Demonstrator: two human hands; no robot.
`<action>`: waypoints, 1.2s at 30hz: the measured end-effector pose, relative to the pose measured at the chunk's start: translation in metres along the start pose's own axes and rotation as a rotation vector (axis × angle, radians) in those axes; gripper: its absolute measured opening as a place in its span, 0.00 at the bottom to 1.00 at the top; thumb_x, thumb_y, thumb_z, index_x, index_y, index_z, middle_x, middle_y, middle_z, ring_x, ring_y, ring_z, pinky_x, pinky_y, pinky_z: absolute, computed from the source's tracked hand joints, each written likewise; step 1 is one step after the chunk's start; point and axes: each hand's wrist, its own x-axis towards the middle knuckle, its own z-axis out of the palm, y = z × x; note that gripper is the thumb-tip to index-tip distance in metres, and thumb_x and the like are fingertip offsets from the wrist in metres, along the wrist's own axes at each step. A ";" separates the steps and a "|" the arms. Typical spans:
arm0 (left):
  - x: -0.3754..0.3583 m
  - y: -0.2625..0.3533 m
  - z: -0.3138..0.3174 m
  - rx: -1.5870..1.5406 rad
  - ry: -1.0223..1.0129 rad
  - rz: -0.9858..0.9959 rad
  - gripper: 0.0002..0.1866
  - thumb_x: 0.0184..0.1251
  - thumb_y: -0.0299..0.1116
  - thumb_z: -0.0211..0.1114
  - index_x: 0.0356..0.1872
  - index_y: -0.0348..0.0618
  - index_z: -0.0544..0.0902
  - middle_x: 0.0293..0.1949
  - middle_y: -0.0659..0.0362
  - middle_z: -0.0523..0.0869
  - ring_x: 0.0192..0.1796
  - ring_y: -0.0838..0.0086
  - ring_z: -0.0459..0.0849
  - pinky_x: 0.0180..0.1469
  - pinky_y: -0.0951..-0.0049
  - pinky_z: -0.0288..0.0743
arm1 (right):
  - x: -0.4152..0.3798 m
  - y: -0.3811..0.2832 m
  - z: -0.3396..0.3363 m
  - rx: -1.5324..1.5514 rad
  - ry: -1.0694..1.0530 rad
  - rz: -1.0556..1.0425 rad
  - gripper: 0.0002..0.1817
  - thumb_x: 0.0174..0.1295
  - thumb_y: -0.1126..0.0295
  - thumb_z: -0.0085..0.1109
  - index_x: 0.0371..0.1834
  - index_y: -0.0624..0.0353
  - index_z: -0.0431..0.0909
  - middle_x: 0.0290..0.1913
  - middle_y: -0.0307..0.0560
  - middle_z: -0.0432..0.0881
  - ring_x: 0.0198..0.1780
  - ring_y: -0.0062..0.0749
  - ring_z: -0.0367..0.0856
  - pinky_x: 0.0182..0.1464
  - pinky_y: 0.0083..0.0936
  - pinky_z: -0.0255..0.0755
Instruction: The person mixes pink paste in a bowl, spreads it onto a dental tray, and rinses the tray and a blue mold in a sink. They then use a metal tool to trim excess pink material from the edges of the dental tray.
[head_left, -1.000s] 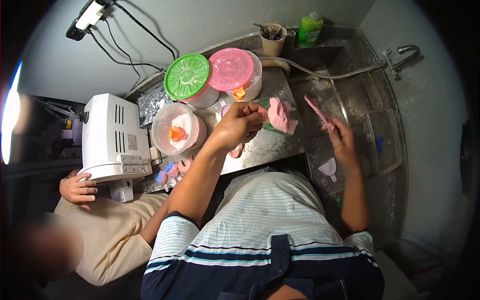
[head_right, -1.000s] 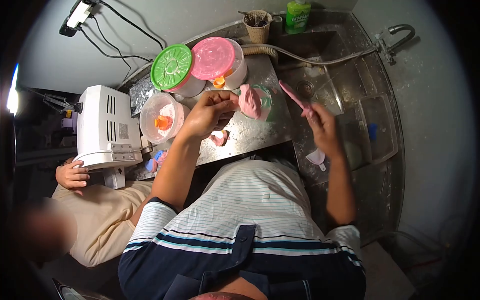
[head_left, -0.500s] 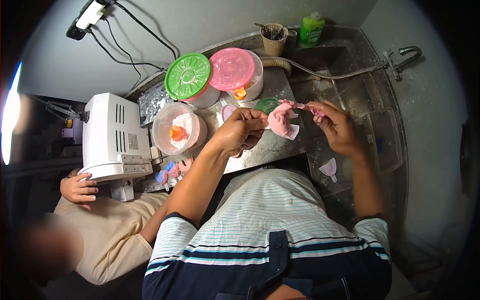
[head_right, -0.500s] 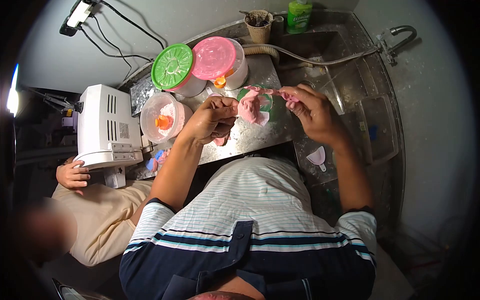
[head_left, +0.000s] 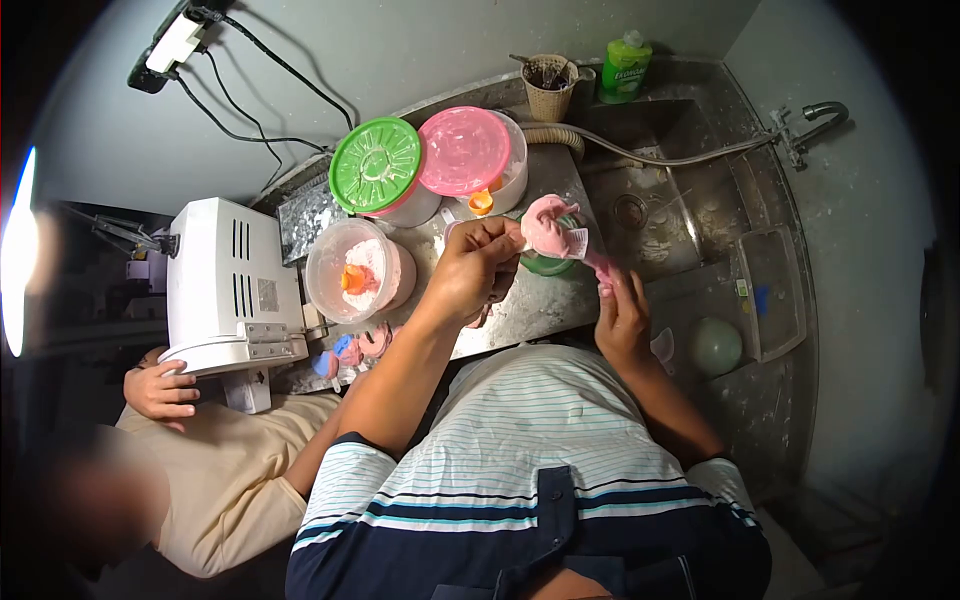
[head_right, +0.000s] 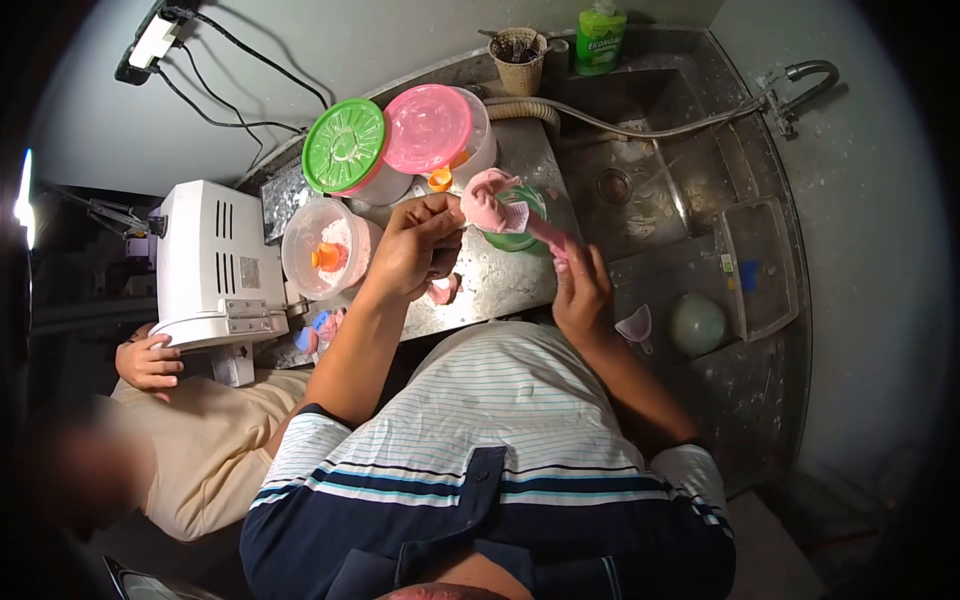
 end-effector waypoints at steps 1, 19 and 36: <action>0.001 0.000 0.000 0.002 -0.002 -0.008 0.08 0.74 0.31 0.58 0.33 0.41 0.78 0.18 0.71 0.67 0.15 0.88 0.58 0.16 0.80 0.47 | 0.000 0.021 -0.007 0.441 -0.320 0.374 0.13 0.69 0.71 0.54 0.53 0.67 0.78 0.33 0.46 0.75 0.33 0.32 0.74 0.35 0.28 0.69; 0.005 -0.027 -0.022 0.278 0.133 -0.013 0.06 0.74 0.29 0.57 0.36 0.40 0.77 0.21 0.69 0.70 0.18 0.88 0.61 0.19 0.81 0.51 | 0.132 0.031 -0.066 0.905 -1.059 0.361 0.17 0.75 0.62 0.49 0.41 0.66 0.81 0.23 0.30 0.69 0.24 0.12 0.61 0.26 0.16 0.56; 0.036 -0.022 0.030 -0.077 0.349 0.193 0.07 0.77 0.31 0.53 0.37 0.42 0.71 0.19 0.65 0.69 0.13 0.84 0.59 0.13 0.80 0.49 | -0.001 -0.028 0.012 -0.060 -0.162 0.140 0.27 0.65 0.79 0.54 0.67 0.74 0.59 0.51 0.78 0.75 0.46 0.72 0.79 0.48 0.48 0.74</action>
